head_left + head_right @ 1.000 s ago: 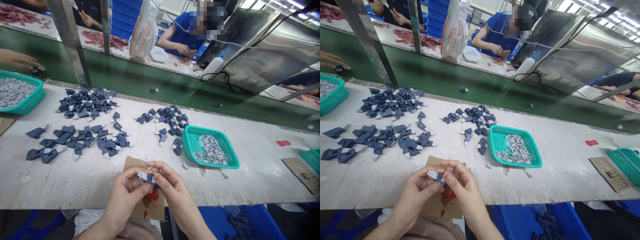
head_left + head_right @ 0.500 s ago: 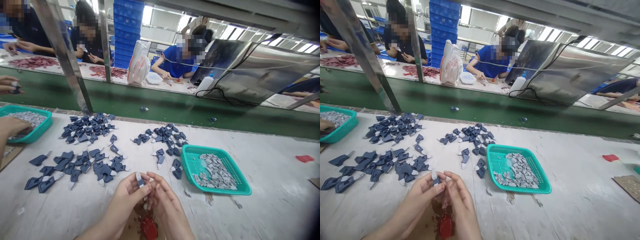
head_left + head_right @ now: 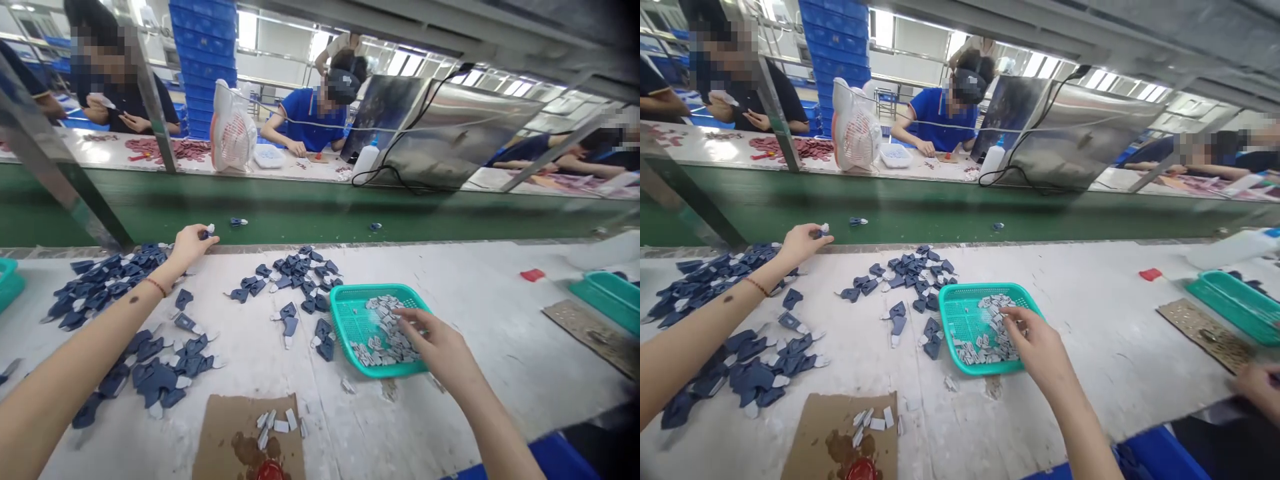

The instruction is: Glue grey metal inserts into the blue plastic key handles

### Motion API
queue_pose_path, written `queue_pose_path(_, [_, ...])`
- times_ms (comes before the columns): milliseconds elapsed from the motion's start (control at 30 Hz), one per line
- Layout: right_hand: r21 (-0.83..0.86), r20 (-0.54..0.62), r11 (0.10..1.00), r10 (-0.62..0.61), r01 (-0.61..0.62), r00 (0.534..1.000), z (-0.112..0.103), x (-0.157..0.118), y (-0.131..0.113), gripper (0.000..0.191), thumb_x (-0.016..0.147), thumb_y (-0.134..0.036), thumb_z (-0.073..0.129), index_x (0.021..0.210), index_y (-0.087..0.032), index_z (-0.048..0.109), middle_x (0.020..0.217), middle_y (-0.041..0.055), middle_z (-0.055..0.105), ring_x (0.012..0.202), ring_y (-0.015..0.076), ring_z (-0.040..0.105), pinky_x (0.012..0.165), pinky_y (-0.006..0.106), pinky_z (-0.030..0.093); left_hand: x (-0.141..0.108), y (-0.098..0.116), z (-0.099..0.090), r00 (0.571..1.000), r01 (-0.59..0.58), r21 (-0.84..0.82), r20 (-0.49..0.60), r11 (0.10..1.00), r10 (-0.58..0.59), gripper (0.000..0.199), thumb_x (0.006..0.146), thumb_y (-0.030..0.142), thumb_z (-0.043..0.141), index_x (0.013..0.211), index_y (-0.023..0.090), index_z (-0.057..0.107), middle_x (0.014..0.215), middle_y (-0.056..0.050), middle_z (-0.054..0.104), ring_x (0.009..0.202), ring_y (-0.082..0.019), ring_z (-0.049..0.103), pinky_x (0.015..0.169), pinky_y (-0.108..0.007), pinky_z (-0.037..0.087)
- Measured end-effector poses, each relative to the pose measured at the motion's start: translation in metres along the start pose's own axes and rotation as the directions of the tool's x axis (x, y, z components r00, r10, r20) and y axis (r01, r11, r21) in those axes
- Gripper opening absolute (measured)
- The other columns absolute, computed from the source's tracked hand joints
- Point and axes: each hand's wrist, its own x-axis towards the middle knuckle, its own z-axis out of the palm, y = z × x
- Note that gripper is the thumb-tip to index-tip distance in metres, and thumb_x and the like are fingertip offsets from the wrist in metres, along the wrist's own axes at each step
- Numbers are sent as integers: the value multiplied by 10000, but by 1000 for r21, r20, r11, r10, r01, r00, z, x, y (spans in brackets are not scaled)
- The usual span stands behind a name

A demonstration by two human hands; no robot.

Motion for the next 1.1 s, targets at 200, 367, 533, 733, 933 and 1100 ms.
queue_pose_path(200, [-160, 171, 973, -136, 164, 976, 15, 20, 11, 261, 791, -277, 496, 911, -200, 715, 1013, 122, 727, 936, 311, 670, 813, 433, 533, 36, -9, 14, 995, -102, 330, 49, 938, 91, 308, 801, 317, 664, 1036, 119, 686, 1111, -187, 706, 1044, -349, 642, 866, -447, 483])
queue_pose_path(367, [-266, 194, 943, -153, 202, 969, 18, 23, 19, 236, 808, -235, 494, 894, -189, 709, 981, 148, 726, 941, 329, 668, 803, 454, 538, 48, -5, 17, 979, -205, 479, 82, 854, 188, 500, 847, 396, 593, 1198, 41, 624, 1257, -295, 597, 1205, -473, 509, 944, -520, 422])
queue_pose_path(533, [-270, 241, 933, -175, 239, 955, 16, 22, 21, 210, 786, -196, 518, 852, -210, 718, 947, 118, 748, 964, 313, 673, 833, 439, 541, 61, 0, 26, 951, -309, 487, 182, 817, 252, 441, 910, 300, 565, 1319, 138, 541, 1368, -174, 548, 1277, -341, 468, 1046, -483, 366])
queue_pose_path(733, [-213, 272, 951, -164, 225, 948, 16, 20, 16, 184, 765, -221, 540, 774, -216, 723, 908, 121, 758, 934, 321, 680, 851, 457, 532, 67, 0, 29, 970, -239, 413, 144, 879, 196, 273, 920, 314, 588, 1127, 141, 630, 1241, -114, 612, 1168, -278, 552, 997, -509, 419])
queue_pose_path(933, [-72, 314, 992, -77, 104, 946, 14, 16, 8, 210, 806, -358, 580, 807, -245, 757, 761, 55, 764, 681, 244, 699, 590, 332, 553, 47, 18, 21, 977, -211, 120, 28, 970, 209, 309, 855, 263, 572, 1119, 131, 664, 1208, -154, 669, 1128, -325, 584, 982, -408, 420])
queue_pose_path(1100, [65, 366, 997, -64, 43, 928, 16, 23, 4, 215, 786, -366, 606, 785, -232, 773, 876, 57, 793, 818, 257, 741, 721, 327, 596, -1, 40, 20, 987, -126, -249, 65, 960, 146, 400, 816, 352, 615, 1145, 131, 662, 1145, -116, 708, 926, -244, 683, 847, -335, 514])
